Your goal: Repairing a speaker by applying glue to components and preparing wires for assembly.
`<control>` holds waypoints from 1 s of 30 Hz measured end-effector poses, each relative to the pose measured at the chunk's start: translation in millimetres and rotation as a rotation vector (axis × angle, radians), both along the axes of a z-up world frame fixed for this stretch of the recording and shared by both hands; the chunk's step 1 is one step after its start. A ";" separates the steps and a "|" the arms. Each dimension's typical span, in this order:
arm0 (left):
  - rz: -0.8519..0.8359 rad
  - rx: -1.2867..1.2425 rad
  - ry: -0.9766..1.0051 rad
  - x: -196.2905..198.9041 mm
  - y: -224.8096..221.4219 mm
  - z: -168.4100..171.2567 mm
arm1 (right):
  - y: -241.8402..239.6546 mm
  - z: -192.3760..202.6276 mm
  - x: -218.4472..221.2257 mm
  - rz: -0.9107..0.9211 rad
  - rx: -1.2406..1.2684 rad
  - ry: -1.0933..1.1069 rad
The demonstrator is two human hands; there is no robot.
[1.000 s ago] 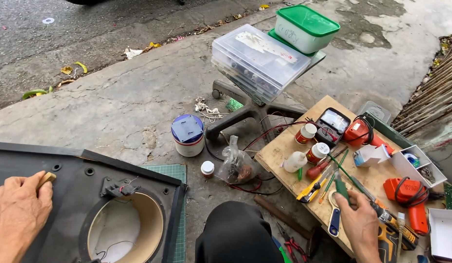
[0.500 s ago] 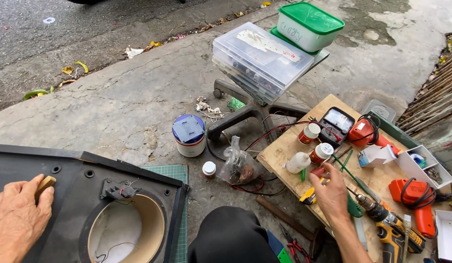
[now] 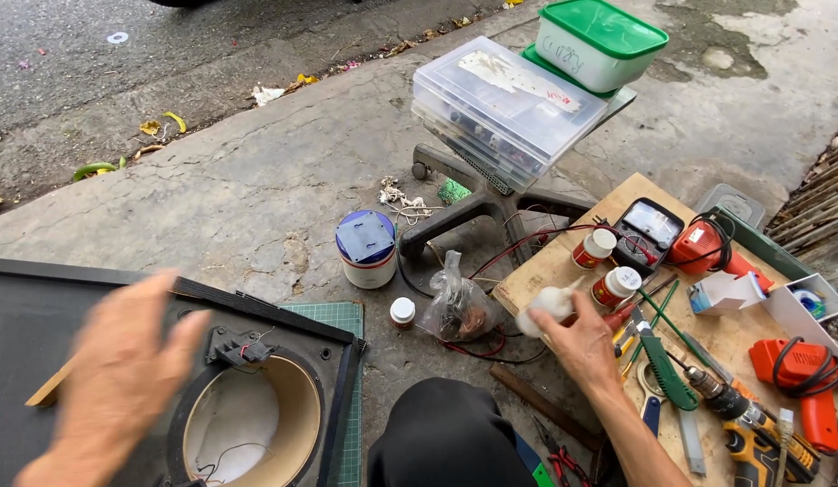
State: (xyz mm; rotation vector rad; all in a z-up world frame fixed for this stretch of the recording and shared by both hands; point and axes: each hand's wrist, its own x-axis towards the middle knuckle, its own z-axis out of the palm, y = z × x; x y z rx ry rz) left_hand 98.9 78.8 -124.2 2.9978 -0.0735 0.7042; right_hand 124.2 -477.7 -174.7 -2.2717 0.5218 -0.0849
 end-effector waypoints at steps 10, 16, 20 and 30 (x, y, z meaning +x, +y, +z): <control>-0.576 -1.209 0.649 13.9 -276.0 66.1 | 95.3 94.9 -44.5 0.402 0.061 -0.070; -0.678 -1.245 0.674 16.4 -278.8 70.9 | 88.6 101.4 -51.2 0.516 0.051 -0.064; -0.828 -1.130 0.616 22.5 -281.8 58.1 | 76.0 106.3 -51.5 0.623 0.031 -0.087; -0.745 -1.003 0.505 23.6 -303.2 42.0 | 59.0 72.9 -38.7 0.544 0.158 0.058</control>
